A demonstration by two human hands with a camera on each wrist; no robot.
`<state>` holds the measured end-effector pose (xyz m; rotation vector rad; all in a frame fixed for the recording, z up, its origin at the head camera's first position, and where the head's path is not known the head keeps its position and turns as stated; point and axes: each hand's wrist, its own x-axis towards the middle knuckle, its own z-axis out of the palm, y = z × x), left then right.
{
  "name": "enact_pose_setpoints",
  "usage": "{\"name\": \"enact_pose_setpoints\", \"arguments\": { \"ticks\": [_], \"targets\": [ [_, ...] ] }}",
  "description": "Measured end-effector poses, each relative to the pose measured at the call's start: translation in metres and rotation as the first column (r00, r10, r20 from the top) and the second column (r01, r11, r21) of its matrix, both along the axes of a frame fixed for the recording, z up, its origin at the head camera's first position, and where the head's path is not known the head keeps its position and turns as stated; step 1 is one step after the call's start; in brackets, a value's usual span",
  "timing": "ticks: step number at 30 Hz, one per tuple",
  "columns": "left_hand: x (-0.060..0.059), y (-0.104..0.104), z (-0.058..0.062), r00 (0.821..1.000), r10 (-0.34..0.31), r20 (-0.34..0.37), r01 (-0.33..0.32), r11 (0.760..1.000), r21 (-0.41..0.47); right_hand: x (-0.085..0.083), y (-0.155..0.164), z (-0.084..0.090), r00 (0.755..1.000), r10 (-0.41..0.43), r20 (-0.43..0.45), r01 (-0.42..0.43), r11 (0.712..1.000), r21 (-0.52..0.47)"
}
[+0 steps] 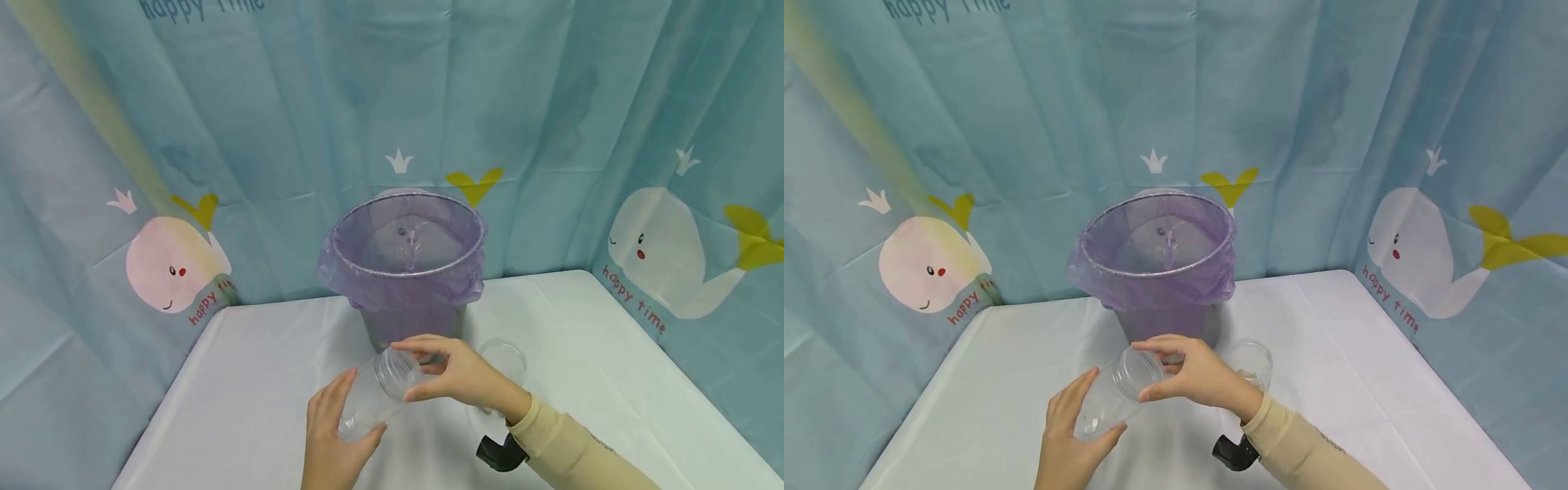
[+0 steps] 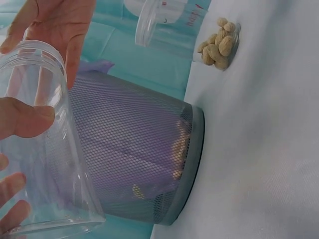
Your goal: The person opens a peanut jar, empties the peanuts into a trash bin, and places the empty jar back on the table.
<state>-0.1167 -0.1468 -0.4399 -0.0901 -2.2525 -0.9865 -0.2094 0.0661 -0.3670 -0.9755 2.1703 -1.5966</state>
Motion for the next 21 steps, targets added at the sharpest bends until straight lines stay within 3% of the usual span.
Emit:
{"name": "enact_pose_setpoints", "arguments": {
  "ticks": [15,21],
  "targets": [
    [-0.0023,-0.0036,0.0005,0.998,-0.022,-0.052,0.017,0.995,-0.1,0.0006,0.0009,-0.0024,0.999,-0.006,-0.033,0.006,1.0,0.005],
    [-0.0026,-0.0032,0.0005,0.999,-0.024,-0.034,0.021,0.997,-0.078,0.001,-0.0004,-0.0027,1.0,-0.008,-0.029,0.008,1.0,-0.002]
  ]
}}
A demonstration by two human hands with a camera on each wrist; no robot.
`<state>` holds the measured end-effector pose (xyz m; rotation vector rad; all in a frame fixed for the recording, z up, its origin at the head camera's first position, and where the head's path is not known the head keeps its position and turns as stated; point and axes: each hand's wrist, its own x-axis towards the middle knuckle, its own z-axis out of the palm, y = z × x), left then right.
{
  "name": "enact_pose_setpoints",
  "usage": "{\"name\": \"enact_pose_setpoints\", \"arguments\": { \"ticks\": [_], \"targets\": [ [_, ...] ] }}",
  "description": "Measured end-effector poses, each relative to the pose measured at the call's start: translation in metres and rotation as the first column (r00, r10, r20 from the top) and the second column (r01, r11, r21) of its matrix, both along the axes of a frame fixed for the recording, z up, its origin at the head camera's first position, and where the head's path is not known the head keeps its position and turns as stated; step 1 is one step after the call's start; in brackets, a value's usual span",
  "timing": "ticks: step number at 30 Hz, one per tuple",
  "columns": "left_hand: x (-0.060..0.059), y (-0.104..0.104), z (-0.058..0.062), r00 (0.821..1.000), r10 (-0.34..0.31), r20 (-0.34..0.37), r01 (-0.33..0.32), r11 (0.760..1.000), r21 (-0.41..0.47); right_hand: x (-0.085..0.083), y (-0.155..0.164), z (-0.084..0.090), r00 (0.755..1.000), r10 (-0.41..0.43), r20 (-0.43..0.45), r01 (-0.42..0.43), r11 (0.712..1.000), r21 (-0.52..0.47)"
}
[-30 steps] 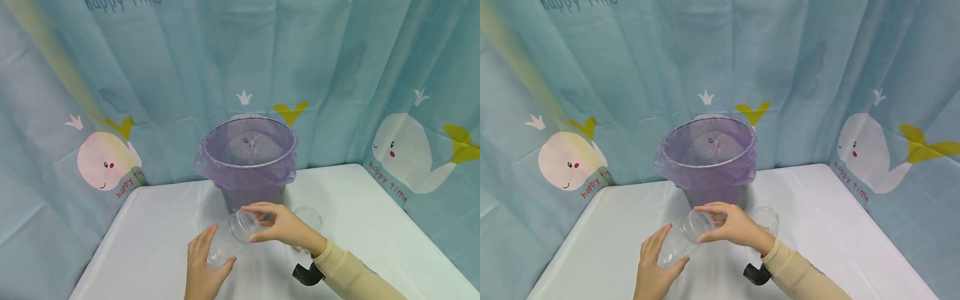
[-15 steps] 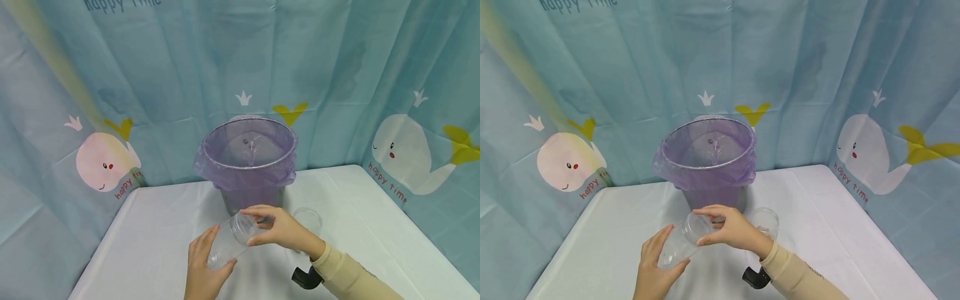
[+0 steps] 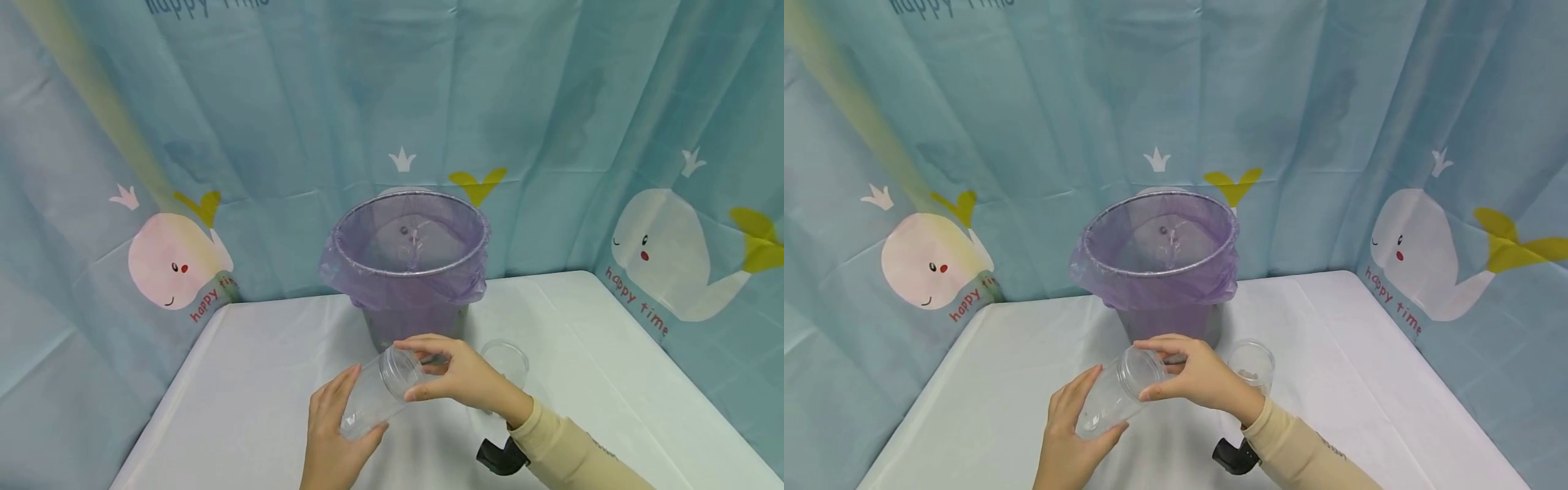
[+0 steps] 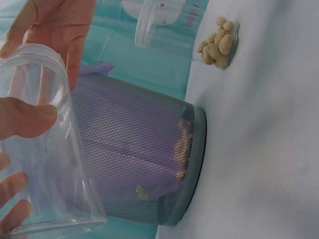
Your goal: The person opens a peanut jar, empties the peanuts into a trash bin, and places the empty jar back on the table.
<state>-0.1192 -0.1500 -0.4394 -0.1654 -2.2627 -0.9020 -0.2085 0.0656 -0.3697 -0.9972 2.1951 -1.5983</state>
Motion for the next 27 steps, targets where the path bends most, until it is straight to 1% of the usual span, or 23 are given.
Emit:
{"name": "enact_pose_setpoints", "arguments": {
  "ticks": [14,19,27],
  "targets": [
    [-0.0004,-0.0013,-0.0007,0.999,-0.005,-0.032,0.003,0.999,-0.045,0.0015,-0.0021,-0.0008,1.0,0.005,-0.014,-0.005,1.0,0.005],
    [0.0,-0.0004,0.0002,1.0,0.0,-0.018,0.0,0.999,-0.036,0.0007,-0.0025,-0.002,1.0,0.003,-0.02,-0.003,1.0,0.009],
    [0.0026,0.0009,0.0,0.999,0.024,0.024,-0.024,1.0,-0.008,-0.0001,-0.0044,-0.0047,1.0,-0.001,-0.02,0.002,1.0,0.02]
  ]
}}
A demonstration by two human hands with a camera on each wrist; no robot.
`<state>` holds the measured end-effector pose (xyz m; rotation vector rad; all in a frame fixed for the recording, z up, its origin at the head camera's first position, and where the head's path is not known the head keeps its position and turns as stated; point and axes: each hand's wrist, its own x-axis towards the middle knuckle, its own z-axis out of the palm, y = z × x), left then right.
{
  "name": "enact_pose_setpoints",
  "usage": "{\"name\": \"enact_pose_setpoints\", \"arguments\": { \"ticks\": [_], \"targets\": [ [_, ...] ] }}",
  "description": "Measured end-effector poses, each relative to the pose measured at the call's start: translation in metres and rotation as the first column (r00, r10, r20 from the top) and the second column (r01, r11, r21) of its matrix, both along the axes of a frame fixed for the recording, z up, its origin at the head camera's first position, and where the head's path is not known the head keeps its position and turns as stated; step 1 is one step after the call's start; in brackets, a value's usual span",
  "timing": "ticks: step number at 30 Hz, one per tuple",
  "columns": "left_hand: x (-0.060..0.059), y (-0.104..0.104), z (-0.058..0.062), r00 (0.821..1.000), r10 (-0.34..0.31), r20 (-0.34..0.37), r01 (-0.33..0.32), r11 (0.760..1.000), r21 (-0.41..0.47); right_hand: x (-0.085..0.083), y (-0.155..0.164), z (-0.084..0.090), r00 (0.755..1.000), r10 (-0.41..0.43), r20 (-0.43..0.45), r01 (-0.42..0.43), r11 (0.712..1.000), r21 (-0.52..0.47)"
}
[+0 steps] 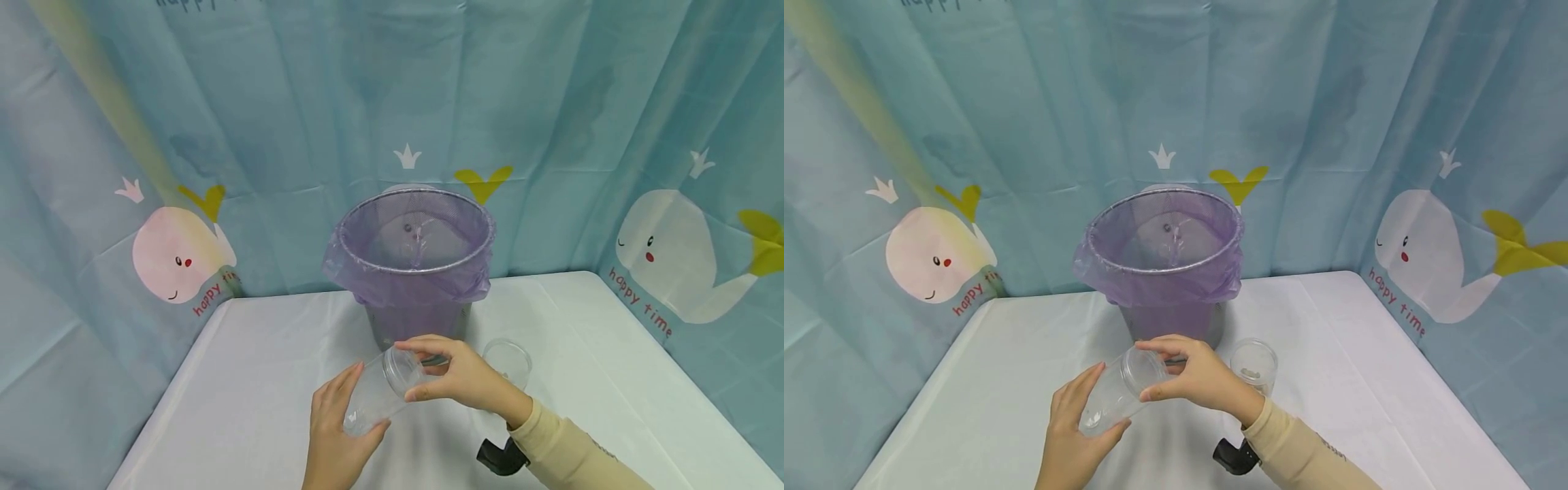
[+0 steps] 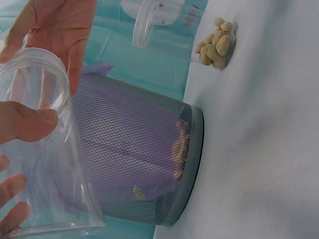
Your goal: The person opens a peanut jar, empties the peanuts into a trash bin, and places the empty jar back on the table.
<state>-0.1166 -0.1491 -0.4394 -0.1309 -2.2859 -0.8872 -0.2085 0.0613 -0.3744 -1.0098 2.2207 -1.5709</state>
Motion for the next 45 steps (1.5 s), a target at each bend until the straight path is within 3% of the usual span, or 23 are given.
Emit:
{"name": "enact_pose_setpoints", "arguments": {
  "ticks": [9,25,45],
  "targets": [
    [0.0005,0.0008,-0.0013,1.0,0.016,0.021,-0.017,1.0,0.018,0.0015,-0.0019,-0.0006,1.0,-0.022,0.007,0.022,1.0,-0.003],
    [0.0011,0.0004,-0.0013,0.995,0.015,-0.096,-0.021,0.998,-0.057,0.0035,-0.0054,-0.0017,0.992,-0.076,0.099,0.077,0.997,-0.004],
    [-0.0004,0.0021,-0.0033,0.988,0.019,-0.154,-0.03,0.997,-0.075,0.0056,-0.0097,-0.0052,0.986,-0.156,0.062,0.156,0.988,0.008]
  ]
}}
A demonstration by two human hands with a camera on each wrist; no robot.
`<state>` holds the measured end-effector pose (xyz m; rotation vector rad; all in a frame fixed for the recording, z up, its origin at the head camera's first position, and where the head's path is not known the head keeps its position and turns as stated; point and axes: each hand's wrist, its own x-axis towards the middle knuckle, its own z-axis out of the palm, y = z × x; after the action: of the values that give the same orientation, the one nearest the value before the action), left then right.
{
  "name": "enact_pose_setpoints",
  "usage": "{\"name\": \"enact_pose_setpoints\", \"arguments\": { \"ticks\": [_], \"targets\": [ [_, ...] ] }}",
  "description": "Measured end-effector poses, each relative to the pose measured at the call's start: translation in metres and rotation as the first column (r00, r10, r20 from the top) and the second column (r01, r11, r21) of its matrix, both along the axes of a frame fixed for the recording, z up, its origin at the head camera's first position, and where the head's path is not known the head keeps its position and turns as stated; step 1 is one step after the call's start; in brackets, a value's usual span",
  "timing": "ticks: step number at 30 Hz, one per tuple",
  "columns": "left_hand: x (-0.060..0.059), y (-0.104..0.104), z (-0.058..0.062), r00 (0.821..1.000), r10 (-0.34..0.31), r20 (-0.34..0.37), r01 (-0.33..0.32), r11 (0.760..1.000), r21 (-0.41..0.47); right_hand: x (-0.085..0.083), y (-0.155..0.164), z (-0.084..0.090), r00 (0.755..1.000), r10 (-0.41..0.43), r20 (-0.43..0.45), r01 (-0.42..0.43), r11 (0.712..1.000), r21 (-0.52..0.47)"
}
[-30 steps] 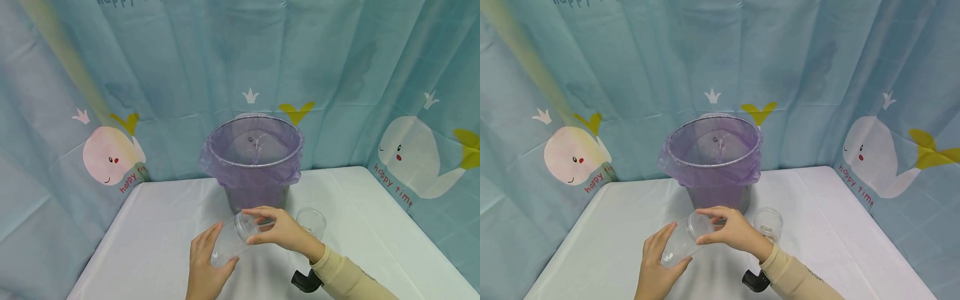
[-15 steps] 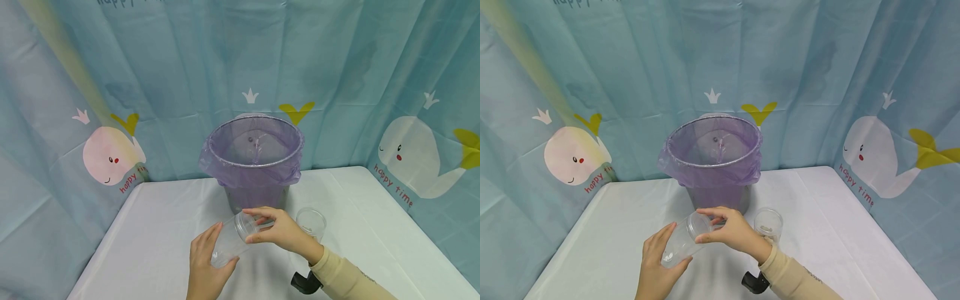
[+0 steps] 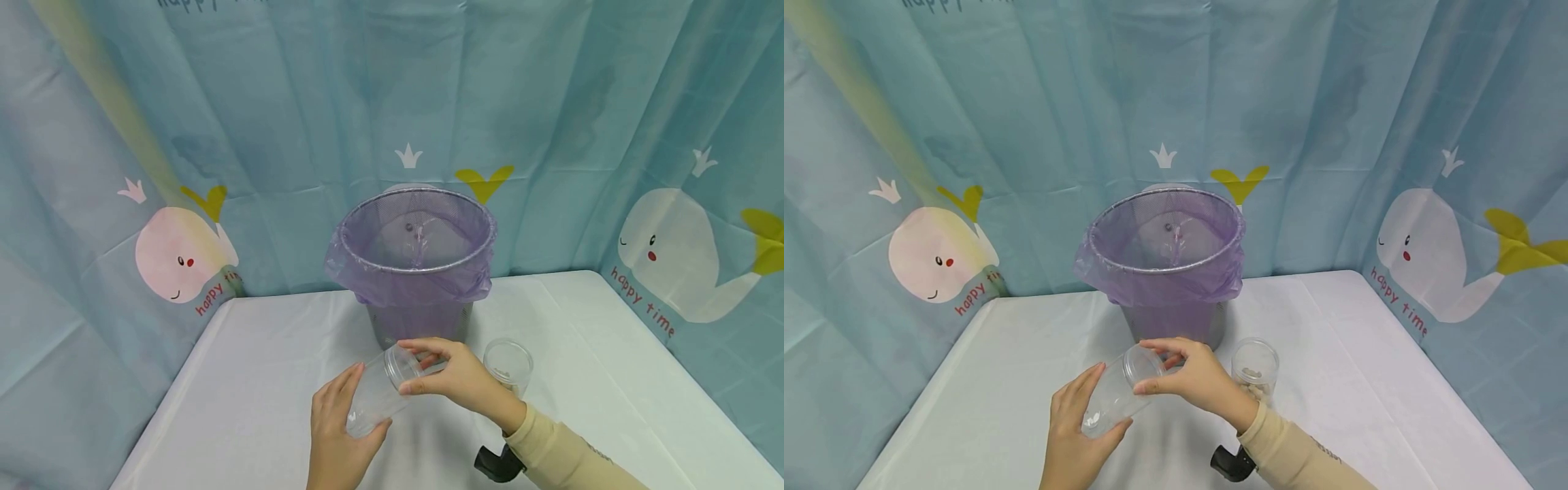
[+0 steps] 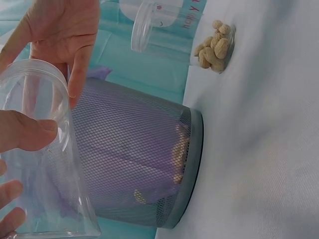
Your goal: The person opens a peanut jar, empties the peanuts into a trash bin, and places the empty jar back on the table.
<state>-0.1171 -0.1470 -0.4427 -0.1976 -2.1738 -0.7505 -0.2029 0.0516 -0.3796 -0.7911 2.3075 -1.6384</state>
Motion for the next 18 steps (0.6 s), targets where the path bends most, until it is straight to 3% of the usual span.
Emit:
{"name": "enact_pose_setpoints", "arguments": {
  "ticks": [9,14,18],
  "targets": [
    [-0.0006,0.0012,0.0002,1.0,0.009,0.023,-0.009,1.0,0.006,0.0012,-0.0007,-0.0037,1.0,-0.024,0.01,0.024,1.0,0.004],
    [0.0015,0.0007,0.0033,0.995,-0.011,0.103,0.002,0.996,0.086,-0.0009,0.0038,-0.0028,0.997,0.077,-0.009,-0.078,0.996,-0.035],
    [0.0032,-0.0012,0.005,0.987,-0.045,0.154,0.014,0.981,0.193,-0.0047,0.0089,-0.0048,0.984,0.176,-0.017,-0.177,0.97,-0.165]
  ]
}}
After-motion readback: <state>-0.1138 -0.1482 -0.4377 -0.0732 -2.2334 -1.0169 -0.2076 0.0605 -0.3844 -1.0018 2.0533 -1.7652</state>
